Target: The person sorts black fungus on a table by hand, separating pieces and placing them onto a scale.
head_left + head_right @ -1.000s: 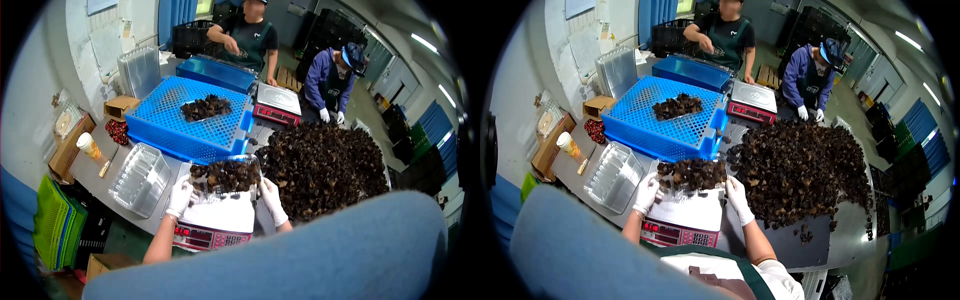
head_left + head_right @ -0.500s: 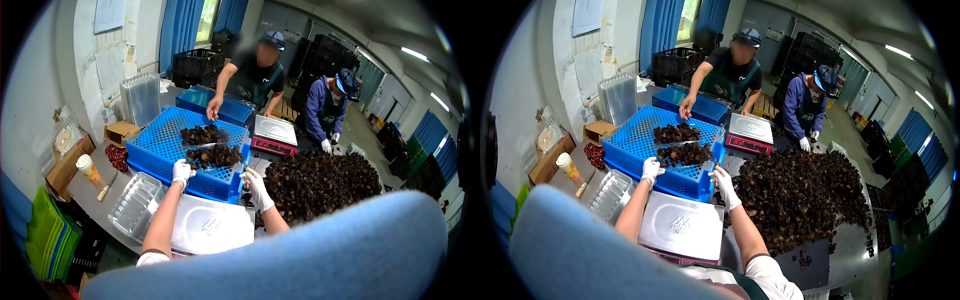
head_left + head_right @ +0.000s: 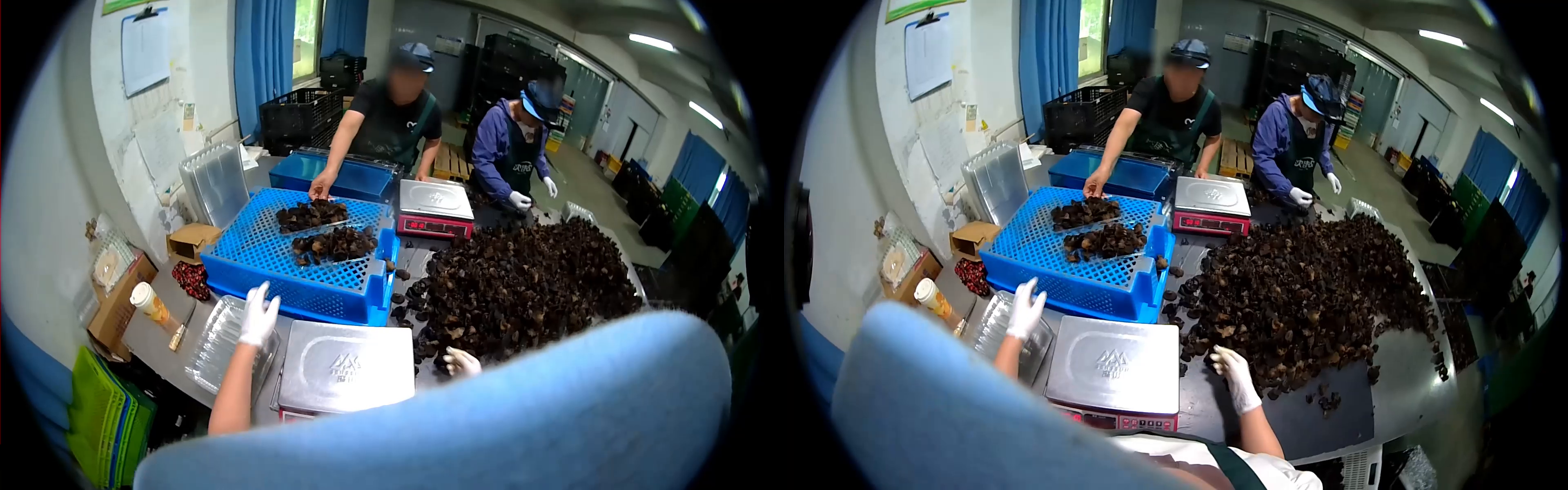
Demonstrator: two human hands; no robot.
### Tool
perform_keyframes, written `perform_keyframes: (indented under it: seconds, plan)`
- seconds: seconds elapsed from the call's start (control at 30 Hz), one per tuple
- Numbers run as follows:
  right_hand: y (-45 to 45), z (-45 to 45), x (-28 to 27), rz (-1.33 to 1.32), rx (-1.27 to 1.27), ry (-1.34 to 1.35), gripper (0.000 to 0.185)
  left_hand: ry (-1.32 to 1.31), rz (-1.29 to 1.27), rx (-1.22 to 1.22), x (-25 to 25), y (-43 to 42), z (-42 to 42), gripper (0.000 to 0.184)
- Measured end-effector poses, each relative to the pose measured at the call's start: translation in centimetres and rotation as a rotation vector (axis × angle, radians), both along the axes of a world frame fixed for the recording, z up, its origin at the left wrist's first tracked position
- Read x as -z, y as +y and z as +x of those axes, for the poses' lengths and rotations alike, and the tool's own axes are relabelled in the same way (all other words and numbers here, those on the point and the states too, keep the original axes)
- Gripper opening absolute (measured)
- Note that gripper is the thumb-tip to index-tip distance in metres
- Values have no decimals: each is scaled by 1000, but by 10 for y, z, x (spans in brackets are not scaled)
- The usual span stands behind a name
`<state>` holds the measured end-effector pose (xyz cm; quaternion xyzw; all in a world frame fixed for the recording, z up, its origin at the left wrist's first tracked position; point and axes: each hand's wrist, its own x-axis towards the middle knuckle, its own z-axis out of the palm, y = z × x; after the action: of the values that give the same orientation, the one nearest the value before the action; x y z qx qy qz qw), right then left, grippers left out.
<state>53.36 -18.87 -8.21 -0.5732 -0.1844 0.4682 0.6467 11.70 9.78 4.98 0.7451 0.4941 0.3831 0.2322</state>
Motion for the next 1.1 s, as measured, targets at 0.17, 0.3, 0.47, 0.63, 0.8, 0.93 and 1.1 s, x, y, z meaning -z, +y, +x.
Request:
perform_keyframes:
  seconds: [0.17, 0.3, 0.47, 0.63, 0.8, 0.93, 1.1]
  plan:
    - [-91, -7, 52, -135, 306, 132, 24, 490, 232, -259, 46, -81, -85, 36]
    - [-111, -58, 52, -172, 148, 9, 21, 353, 169, -284, 66, -78, -111, 15]
    - [-122, -101, 37, -183, -57, -1032, 17, 34, -137, -272, 75, -56, -124, 15]
    - [-128, -118, 39, -138, -93, -1467, 26, -122, -387, -98, 75, -22, -150, 11]
    - [-155, -133, 27, -151, -170, -1585, 30, 66, -58, -187, 131, 19, -193, 19]
    - [-185, -123, 23, -398, 136, -1625, 36, -1, 662, -533, 57, -61, -120, 13]
    - [-212, -99, 47, -375, 101, -1573, 33, 165, 557, 20, 23, -168, -8, 10]
